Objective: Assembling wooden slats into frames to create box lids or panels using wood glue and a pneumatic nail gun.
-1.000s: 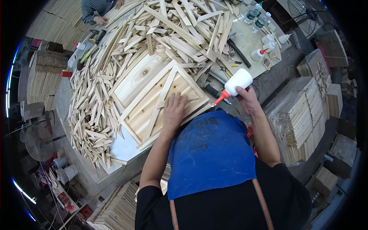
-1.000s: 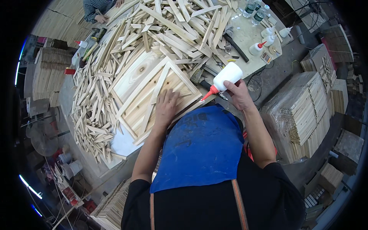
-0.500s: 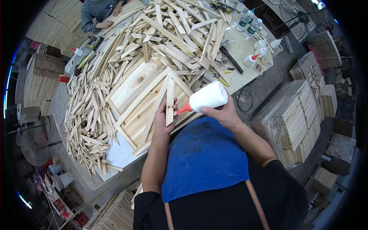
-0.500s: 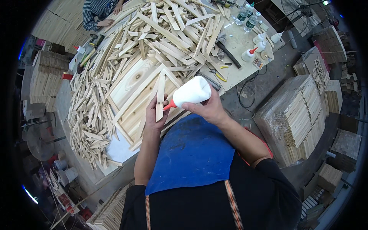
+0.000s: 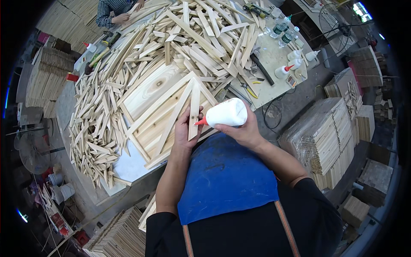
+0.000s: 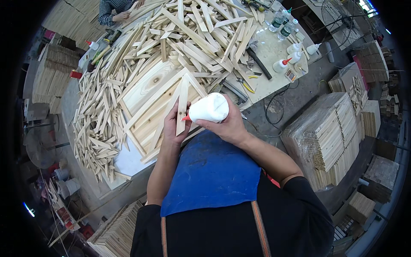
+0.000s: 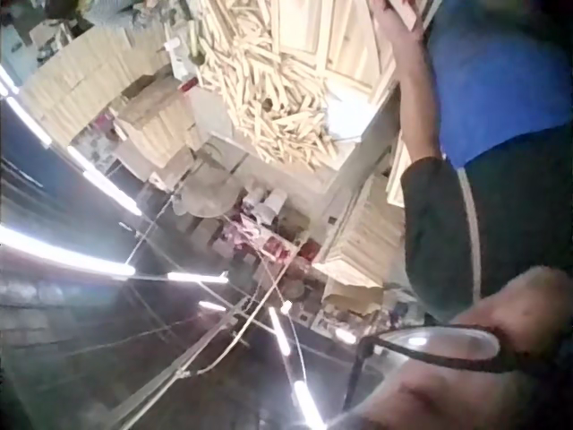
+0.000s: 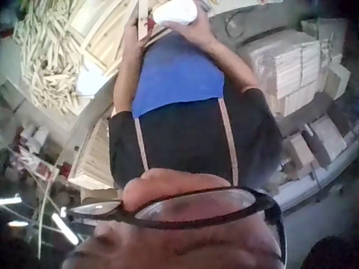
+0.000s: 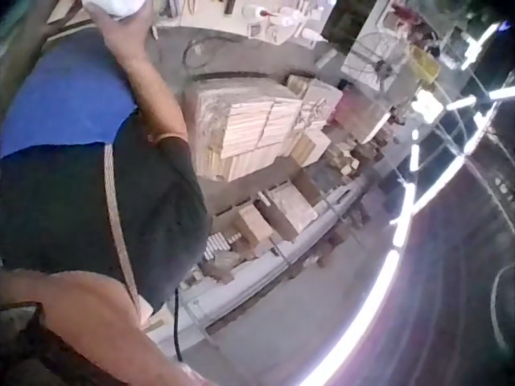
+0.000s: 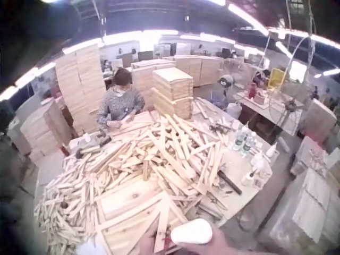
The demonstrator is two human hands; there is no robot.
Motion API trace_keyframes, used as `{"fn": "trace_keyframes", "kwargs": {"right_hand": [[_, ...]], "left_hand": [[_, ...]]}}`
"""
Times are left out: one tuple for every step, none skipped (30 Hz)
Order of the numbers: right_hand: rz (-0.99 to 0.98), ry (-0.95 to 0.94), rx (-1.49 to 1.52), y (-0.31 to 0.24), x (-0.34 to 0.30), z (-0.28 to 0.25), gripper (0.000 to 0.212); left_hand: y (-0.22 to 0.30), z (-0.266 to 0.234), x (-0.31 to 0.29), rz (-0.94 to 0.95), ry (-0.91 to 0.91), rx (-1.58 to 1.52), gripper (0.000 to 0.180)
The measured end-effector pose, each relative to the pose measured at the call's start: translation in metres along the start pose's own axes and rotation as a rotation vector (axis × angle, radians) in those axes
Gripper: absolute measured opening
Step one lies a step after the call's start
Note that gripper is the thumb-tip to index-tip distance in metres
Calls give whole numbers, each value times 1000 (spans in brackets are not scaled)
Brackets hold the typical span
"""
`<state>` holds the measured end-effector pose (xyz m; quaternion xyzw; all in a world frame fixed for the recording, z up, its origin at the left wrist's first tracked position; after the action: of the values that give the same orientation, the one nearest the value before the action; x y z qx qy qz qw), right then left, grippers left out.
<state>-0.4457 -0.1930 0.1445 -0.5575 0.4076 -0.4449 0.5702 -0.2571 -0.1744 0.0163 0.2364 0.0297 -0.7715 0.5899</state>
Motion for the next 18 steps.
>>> {"fn": "trace_keyframes", "kwargs": {"right_hand": [[0,0,0,-1,0,0,61],[-7,1,-22,-3,0,-1,61],[-14,-1,-44,-4,-1,-2,60],[-20,-2,-66,-6,-2,-2,59],[-19,-2,-65,-8,-4,-2,59],[-2,-22,-78,-10,-7,0,59],[14,-42,-91,-11,-10,2,59],[30,-60,-104,-11,-11,3,58],[31,-60,-103,-11,-10,3,58],[39,-47,-89,-10,-9,2,58],[47,-33,-75,-10,-8,1,58],[55,-20,-60,-9,-7,1,57],[56,-20,-60,-8,-6,0,57],[68,-21,-65,-5,-5,-2,59],[80,-21,-69,-4,-4,-2,61],[92,-22,-74,-2,-4,-3,63],[93,-24,-72,-3,-4,-2,63],[74,-39,-93,-10,-5,0,60]], "left_hand": [[-1,0,0,-4,3,6,36],[-1,1,0,-9,5,12,36],[-2,1,0,-9,7,12,36],[-3,1,1,-8,28,18,37],[-4,1,2,-7,49,24,39],[-4,0,3,-6,69,30,40],[-4,1,3,-6,71,29,40],[-4,3,4,-10,68,33,41],[-4,6,5,-15,65,37,41],[-5,8,5,-19,62,40,42],[-5,10,5,-19,63,40,42],[-7,12,4,-21,92,38,42],[-7,14,3,-21,122,35,43],[-7,15,3,-21,152,33,44],[-7,13,3,-21,153,33,44],[-7,8,4,-30,135,30,44],[-7,4,5,-39,116,28,44],[-8,5,6,-52,96,25,45]]}}
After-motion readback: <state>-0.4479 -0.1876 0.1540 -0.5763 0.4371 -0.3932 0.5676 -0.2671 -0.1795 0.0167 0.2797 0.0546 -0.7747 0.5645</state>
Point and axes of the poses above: each hand's wrist, its own x-axis towards the middle knuckle, its own z-axis out of the palm, y = z × x, the point moved 5 cm from there along x, towards the middle knuckle, and after that the axes turned 1 degree about x, right-handed, at the moved point
